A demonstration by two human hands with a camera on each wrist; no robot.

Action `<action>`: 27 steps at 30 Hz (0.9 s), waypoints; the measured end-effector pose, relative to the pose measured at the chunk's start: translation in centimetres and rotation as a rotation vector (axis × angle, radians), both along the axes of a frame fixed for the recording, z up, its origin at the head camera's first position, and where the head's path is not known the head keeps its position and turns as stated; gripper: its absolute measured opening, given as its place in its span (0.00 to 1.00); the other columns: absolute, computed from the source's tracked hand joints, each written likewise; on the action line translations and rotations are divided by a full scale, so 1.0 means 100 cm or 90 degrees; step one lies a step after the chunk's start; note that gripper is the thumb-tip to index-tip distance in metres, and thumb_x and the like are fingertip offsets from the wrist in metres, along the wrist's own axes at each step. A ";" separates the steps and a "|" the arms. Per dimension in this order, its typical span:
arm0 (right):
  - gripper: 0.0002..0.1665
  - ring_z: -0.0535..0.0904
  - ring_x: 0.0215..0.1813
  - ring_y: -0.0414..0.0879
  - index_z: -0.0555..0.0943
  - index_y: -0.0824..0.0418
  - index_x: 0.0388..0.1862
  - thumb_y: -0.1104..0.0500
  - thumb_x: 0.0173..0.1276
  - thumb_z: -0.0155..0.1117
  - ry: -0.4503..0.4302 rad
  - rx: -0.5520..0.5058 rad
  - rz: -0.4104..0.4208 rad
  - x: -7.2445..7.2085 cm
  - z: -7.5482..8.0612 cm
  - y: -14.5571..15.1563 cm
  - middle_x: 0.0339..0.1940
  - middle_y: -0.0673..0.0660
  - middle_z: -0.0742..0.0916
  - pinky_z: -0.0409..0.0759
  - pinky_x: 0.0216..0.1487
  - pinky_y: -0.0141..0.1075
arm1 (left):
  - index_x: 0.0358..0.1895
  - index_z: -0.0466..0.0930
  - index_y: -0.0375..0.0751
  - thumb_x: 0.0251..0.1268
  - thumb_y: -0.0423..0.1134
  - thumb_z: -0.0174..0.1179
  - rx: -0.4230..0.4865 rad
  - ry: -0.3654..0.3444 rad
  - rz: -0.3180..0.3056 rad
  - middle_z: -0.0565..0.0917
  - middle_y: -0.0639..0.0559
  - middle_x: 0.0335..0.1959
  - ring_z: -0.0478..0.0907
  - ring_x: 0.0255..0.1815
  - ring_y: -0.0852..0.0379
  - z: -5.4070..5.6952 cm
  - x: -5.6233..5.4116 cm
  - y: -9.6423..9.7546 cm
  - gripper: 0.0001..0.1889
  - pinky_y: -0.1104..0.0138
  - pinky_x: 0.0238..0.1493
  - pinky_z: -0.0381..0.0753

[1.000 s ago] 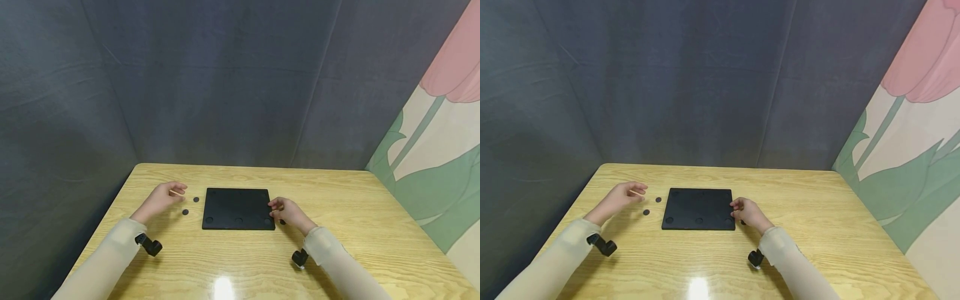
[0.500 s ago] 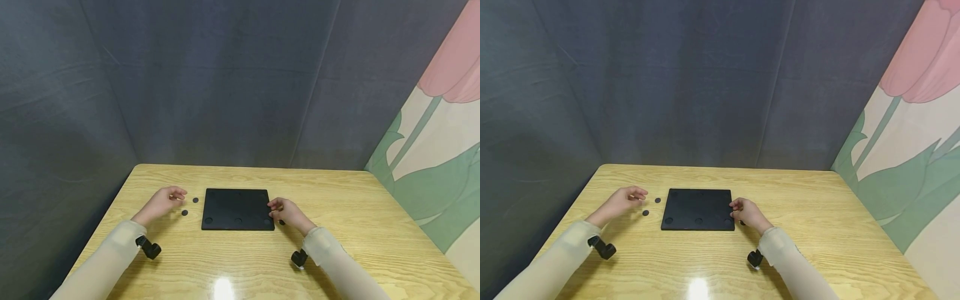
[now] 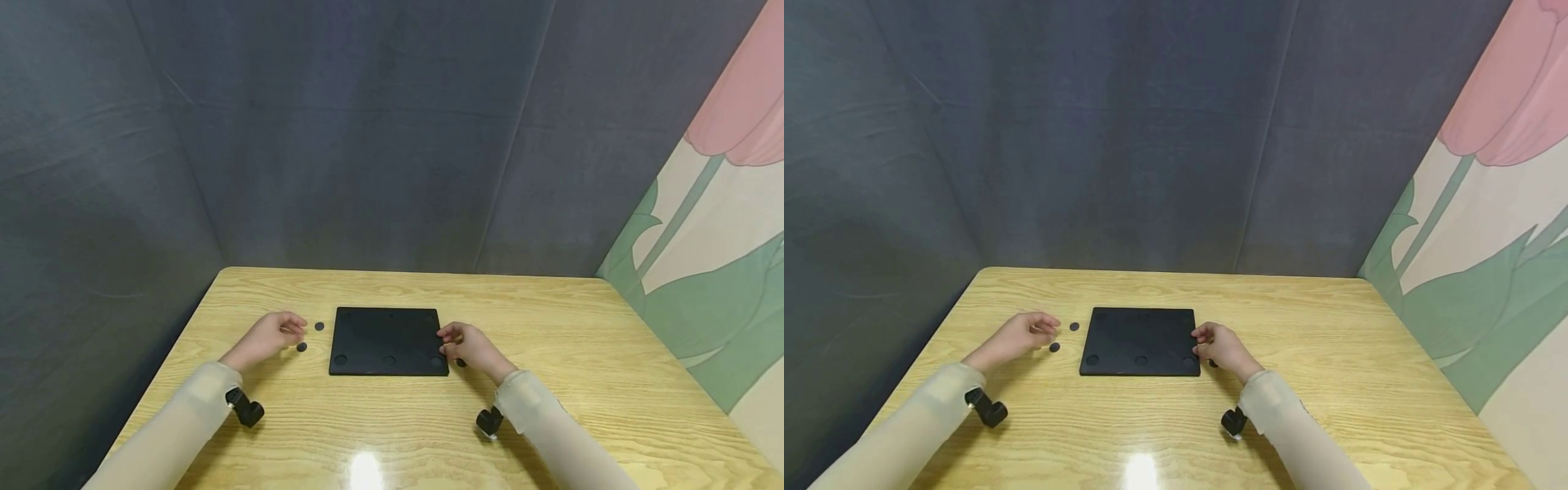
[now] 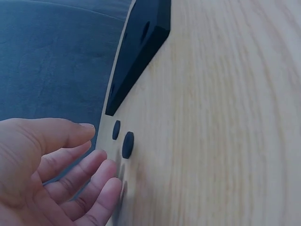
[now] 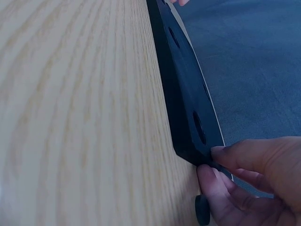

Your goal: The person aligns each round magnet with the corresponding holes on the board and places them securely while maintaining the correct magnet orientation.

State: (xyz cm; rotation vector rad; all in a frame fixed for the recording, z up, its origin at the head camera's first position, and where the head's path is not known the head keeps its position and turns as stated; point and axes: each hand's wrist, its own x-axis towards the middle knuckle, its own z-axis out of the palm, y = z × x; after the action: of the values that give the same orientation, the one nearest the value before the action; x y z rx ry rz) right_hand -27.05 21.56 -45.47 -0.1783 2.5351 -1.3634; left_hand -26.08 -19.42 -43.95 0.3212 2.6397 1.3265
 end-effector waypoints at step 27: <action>0.18 0.82 0.40 0.45 0.76 0.69 0.53 0.75 0.64 0.57 -0.003 -0.003 -0.008 -0.003 -0.004 0.000 0.43 0.62 0.79 0.82 0.39 0.37 | 0.45 0.79 0.31 0.54 0.28 0.67 -0.033 -0.033 0.007 0.79 0.46 0.38 0.73 0.39 0.54 -0.011 0.001 -0.003 0.15 0.63 0.42 0.75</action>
State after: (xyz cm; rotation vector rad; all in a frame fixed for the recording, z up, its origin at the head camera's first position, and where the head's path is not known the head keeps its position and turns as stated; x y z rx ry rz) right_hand -27.36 21.51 -45.85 -0.1615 2.5332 -1.3737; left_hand -25.94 -19.70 -45.07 0.2624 2.6304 1.2499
